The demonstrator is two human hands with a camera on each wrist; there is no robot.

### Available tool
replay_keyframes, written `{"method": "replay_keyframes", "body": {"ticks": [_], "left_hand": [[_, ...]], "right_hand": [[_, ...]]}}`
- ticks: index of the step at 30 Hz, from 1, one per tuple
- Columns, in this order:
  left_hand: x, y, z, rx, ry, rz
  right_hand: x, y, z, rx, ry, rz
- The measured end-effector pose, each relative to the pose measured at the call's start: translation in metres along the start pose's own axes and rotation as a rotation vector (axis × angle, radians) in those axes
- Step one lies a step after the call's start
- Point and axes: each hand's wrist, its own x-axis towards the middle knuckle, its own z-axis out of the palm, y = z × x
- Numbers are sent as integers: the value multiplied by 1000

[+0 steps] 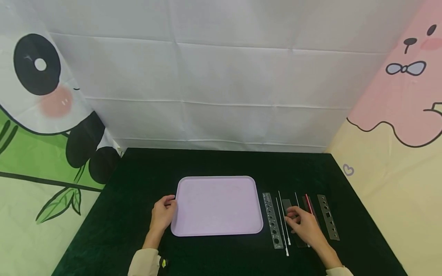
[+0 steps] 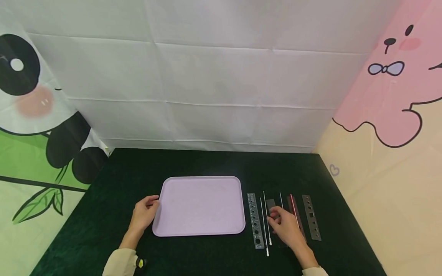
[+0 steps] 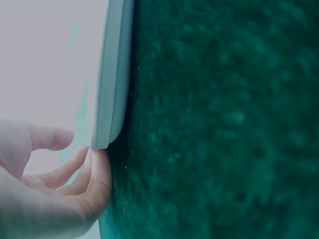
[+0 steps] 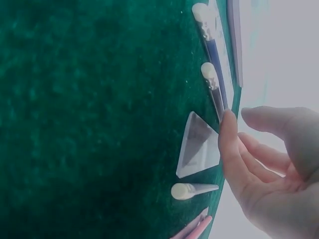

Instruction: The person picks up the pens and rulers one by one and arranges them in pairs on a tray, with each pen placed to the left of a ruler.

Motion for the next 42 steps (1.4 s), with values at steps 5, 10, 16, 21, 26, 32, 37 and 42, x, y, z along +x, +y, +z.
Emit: {"method": "replay_keyframes", "body": {"ticks": [5,10,16,21,26,32,37,42], "left_hand": [[0,-1,1,7,-14,-11],[1,-2,1,17,-29,-9],[2,-5,1,22,-27,11],[3,-8,0,18,-30,29],[5,-11,-1,11,-46,35],[5,-11,-3,21,-56,45],[4,-9,-4,29,-62,35],[5,-6,-7,32,-85,33]], "right_hand": [[0,0,4,-4,-2,-3],[1,0,7,-17,-6,12],[-1,0,9,-3,-15,23],[0,-2,10,-25,-16,10],[2,-4,11,-60,-14,0],[4,-6,13,-58,-8,24],[5,-7,13,-49,-6,27],[6,-8,13,-56,1,53]]}}
